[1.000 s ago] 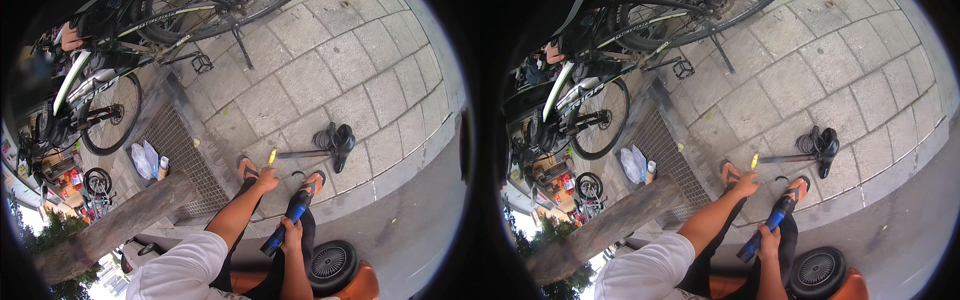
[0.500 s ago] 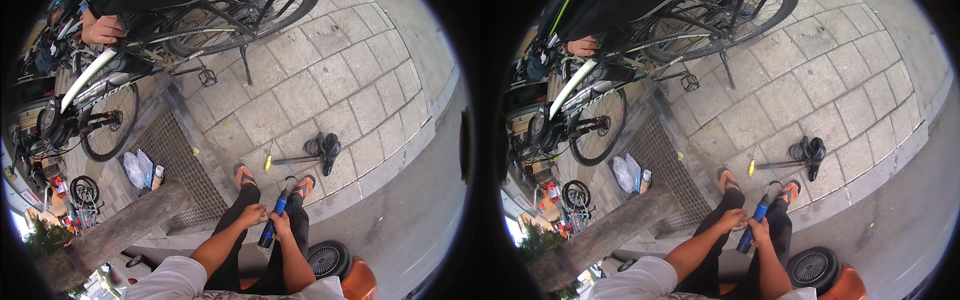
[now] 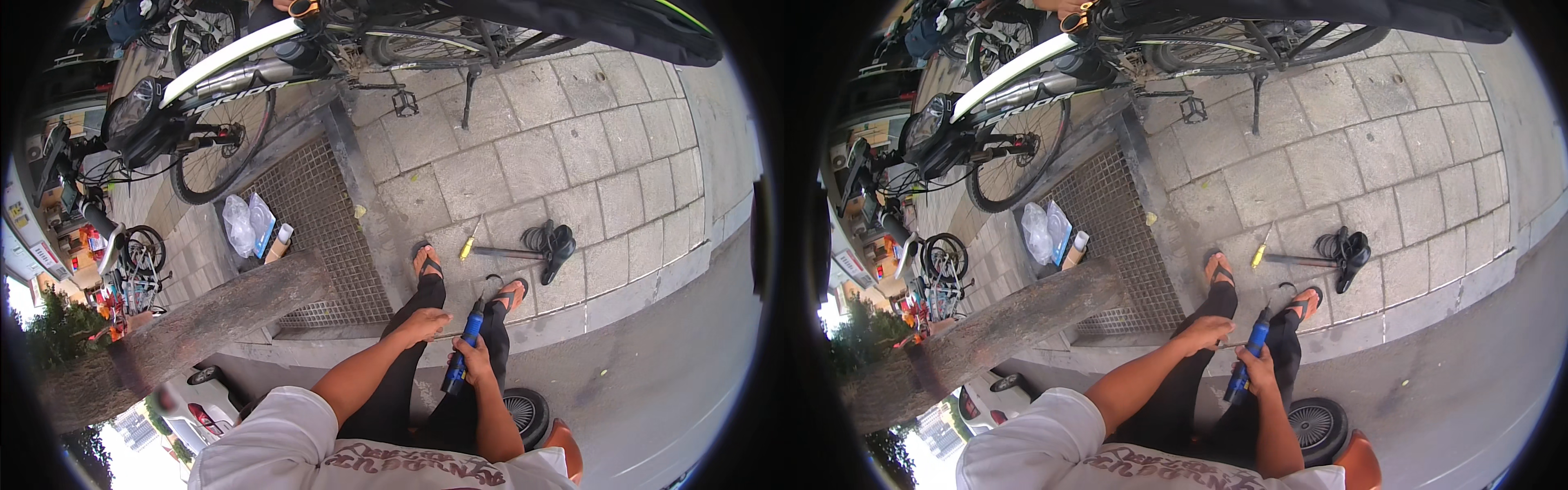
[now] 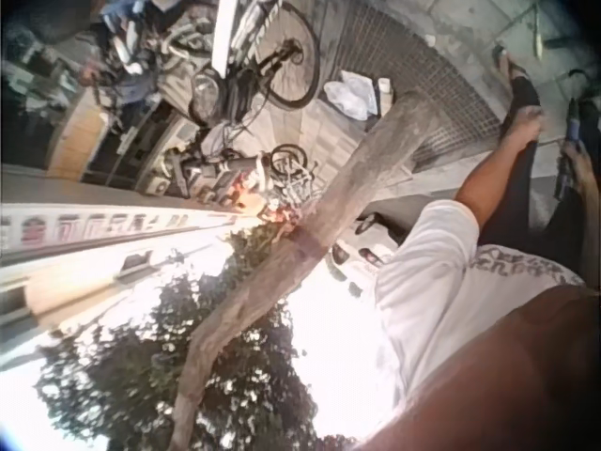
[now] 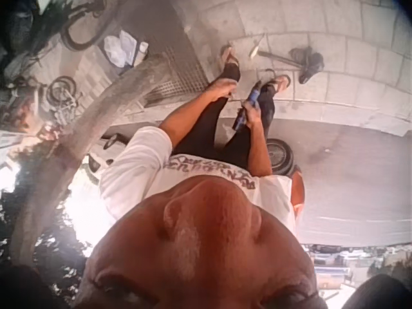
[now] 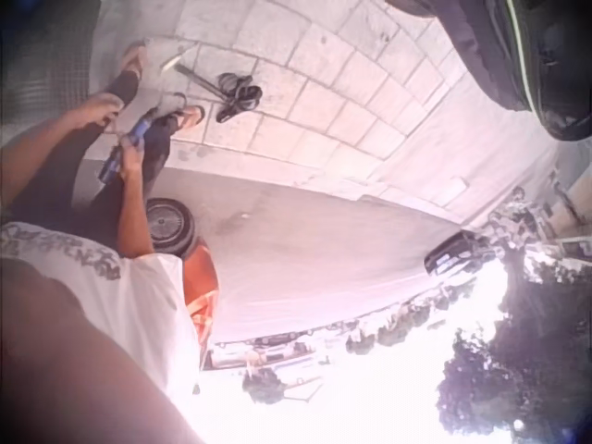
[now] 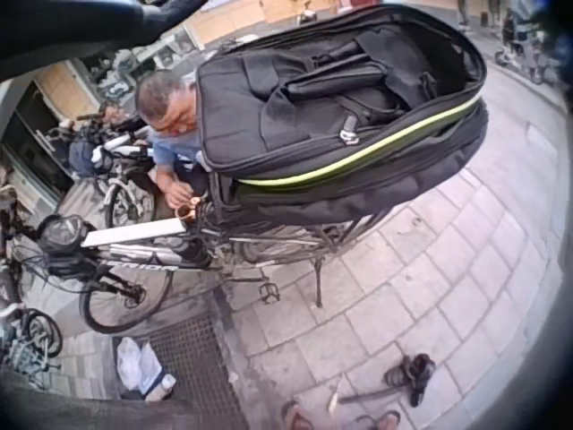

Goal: The person attaches a black bag to the rear rack of a bicycle using a power drill to tighten screws. They also adjust the bicycle seat and handle the bag and tools throughout the process.

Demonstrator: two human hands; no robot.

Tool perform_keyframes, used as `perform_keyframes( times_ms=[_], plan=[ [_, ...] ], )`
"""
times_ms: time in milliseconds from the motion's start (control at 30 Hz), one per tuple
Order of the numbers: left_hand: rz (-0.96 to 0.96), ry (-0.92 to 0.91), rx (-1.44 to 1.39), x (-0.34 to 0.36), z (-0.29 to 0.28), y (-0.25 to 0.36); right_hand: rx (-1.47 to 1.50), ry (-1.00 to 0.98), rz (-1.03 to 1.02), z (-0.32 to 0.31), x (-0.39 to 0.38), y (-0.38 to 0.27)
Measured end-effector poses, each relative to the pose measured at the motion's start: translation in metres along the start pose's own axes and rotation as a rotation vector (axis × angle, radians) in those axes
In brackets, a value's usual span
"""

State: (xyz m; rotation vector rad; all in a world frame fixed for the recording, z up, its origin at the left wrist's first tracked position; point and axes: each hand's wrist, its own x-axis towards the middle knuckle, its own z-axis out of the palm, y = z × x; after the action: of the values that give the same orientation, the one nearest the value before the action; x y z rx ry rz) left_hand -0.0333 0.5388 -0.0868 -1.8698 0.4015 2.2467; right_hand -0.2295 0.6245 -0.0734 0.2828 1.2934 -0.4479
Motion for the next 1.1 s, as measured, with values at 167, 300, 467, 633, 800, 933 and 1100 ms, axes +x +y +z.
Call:
perform_keyframes(
  times_ms=[167,300,467,633,800,933,1100],
  plan=[
    [-0.092,-0.269,0.006,-0.056,0.01,0.002,-0.482,-0.038,-0.249,0.054,-0.03,-0.012],
    [-0.02,-0.246,-0.482,-0.108,-0.015,0.003,-0.615,-0.139,-0.224,0.114,-0.062,-0.034],
    [0.058,-0.335,-0.736,-0.154,-0.068,-0.004,-0.868,-0.248,-0.364,0.192,-0.093,-0.06],
    [0.158,-0.388,-0.896,-0.191,-0.111,-0.002,-0.89,-0.383,-0.334,0.248,-0.109,-0.08],
    [0.372,-0.302,-0.992,-0.218,-0.142,0.02,-0.734,-0.236,-0.359,0.265,-0.105,-0.123],
    [0.607,-0.109,-0.819,-0.253,-0.163,0.058,-0.563,-0.019,-0.354,0.27,-0.112,-0.197],
    [0.813,0.004,-0.611,-0.303,-0.192,0.119,-0.397,-0.01,-0.402,0.277,-0.112,-0.279]
  ],
)
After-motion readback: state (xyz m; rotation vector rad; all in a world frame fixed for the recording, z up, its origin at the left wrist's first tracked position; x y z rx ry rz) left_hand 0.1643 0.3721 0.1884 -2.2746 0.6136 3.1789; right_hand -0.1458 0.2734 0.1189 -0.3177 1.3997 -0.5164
